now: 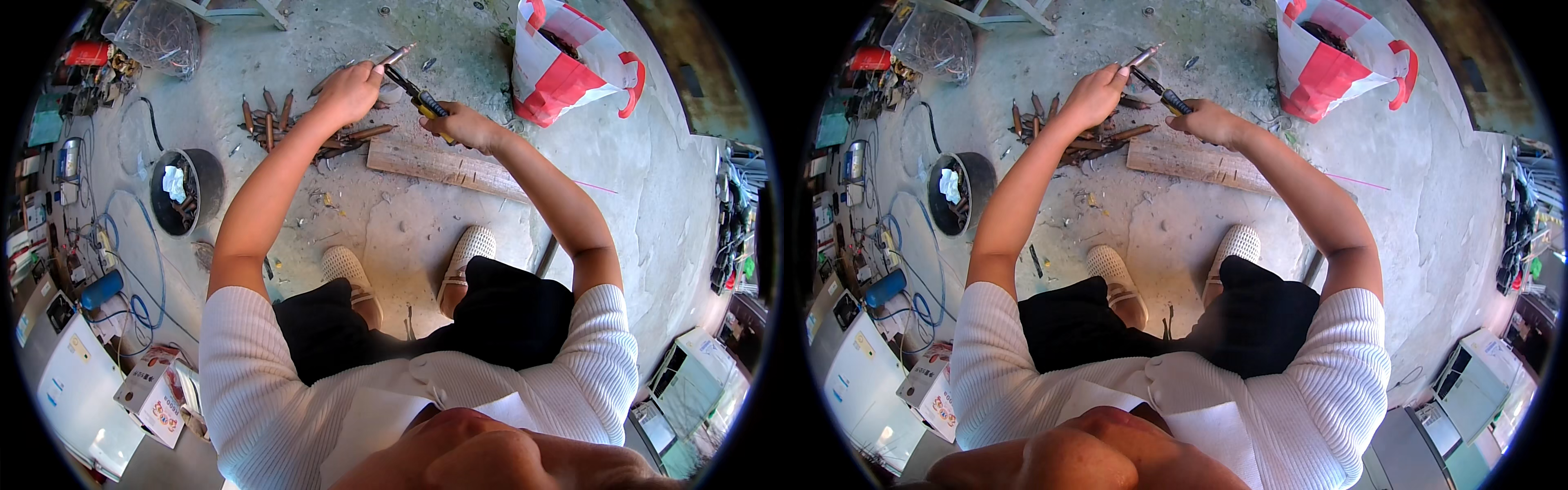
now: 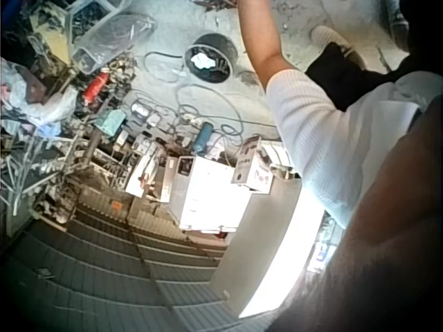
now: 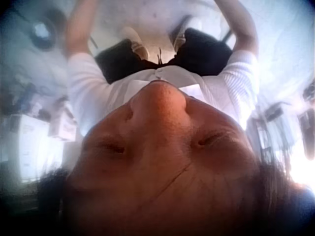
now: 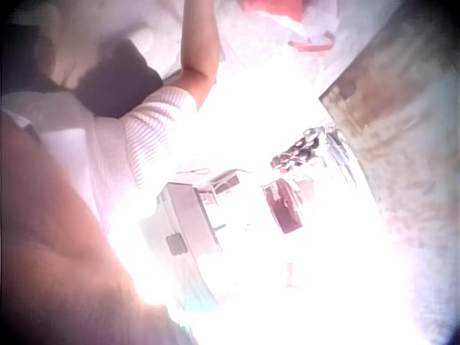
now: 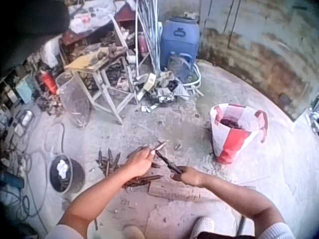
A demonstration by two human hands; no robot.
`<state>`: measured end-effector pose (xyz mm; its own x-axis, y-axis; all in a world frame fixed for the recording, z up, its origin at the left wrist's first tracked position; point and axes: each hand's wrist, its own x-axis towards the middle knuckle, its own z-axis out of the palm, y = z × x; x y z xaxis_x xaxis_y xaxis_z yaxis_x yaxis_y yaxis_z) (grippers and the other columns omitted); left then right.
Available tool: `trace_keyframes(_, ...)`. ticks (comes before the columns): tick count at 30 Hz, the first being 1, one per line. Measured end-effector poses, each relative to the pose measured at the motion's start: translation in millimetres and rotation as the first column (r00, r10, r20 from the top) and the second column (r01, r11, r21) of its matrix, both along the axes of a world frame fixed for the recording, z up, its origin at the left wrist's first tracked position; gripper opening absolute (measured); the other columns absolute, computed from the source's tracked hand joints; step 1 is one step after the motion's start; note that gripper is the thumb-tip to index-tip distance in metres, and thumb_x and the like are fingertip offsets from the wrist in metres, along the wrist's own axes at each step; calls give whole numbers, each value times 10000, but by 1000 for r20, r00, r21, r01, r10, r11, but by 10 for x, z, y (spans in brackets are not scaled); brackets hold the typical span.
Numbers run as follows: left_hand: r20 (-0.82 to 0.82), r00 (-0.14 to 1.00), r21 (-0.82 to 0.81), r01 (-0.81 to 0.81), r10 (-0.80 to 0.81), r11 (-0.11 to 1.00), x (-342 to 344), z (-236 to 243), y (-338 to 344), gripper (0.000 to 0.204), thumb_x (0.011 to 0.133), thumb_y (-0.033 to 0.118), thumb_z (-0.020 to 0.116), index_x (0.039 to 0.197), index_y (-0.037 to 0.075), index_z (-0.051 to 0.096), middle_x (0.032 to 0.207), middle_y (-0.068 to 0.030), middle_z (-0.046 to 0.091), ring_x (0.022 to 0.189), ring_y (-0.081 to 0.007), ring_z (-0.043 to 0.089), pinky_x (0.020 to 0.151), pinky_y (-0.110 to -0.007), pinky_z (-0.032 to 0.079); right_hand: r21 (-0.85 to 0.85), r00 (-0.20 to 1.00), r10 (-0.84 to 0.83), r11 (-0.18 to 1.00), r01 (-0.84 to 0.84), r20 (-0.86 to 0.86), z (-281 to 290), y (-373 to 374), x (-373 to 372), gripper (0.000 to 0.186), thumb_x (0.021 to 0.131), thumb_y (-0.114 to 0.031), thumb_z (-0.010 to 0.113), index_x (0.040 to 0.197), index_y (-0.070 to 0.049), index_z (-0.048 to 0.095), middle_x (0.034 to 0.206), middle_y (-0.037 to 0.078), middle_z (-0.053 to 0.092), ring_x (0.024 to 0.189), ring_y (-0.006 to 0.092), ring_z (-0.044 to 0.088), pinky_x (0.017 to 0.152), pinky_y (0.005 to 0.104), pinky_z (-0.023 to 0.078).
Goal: The person uses pliers to strip insulation and remove small parts from copper components, handling them over a piece of wood on a workshop floor.
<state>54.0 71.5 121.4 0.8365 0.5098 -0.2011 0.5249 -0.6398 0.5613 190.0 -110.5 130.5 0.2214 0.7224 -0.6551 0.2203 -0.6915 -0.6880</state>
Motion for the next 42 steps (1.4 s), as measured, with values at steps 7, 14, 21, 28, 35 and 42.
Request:
trace_keyframes(7,-8,1000,14,-2,2,1000,-8,-39,21,422,1002,376,337,987,27,574,849,-201,616,858,-407,584,763,-485,439,16,998,53,998,-53,18,-112,1,70,405,825,-390,636,910,5,614,802,83,589,772,197,534,688,342,415)
trace_keyframes(14,-1,999,-4,43,-43,999,-14,-7,44,401,1004,382,351,970,41,561,816,-182,604,830,-397,577,728,-477,424,34,991,96,994,-100,91,-282,-39,146,433,831,-407,611,944,9,640,811,138,626,785,237,571,743,370,443)
trace_keyframes(21,-14,999,61,51,-50,997,-14,-9,17,397,1001,385,360,982,44,562,810,-177,613,814,-399,584,719,-475,440,45,979,55,997,-65,196,-277,-52,83,460,839,-445,606,991,-12,645,870,167,654,855,275,607,798,385,450)
trace_keyframes(28,-17,998,110,70,-68,992,20,47,-56,407,1002,386,353,985,28,546,833,-194,630,837,-408,596,734,-492,451,119,997,-14,993,5,78,-737,-136,98,473,852,-470,597,1001,-23,633,909,178,656,897,292,611,829,388,445)
trace_keyframes(35,-8,998,139,59,-59,989,6,-31,-74,414,1000,386,349,973,14,530,864,-222,631,853,-427,591,749,-510,449,225,966,-25,974,-35,258,-589,-121,5,366,860,-370,597,925,-10,613,850,215,643,834,355,623,766,415,468)
trace_keyframes(42,30,1000,113,-4,0,994,72,-95,-87,416,998,388,343,975,13,521,862,-236,629,852,-449,583,748,-524,443,241,895,-41,968,-76,444,-627,-19,139,302,866,-299,570,994,-26,576,880,283,636,857,455,611,770,495,473)
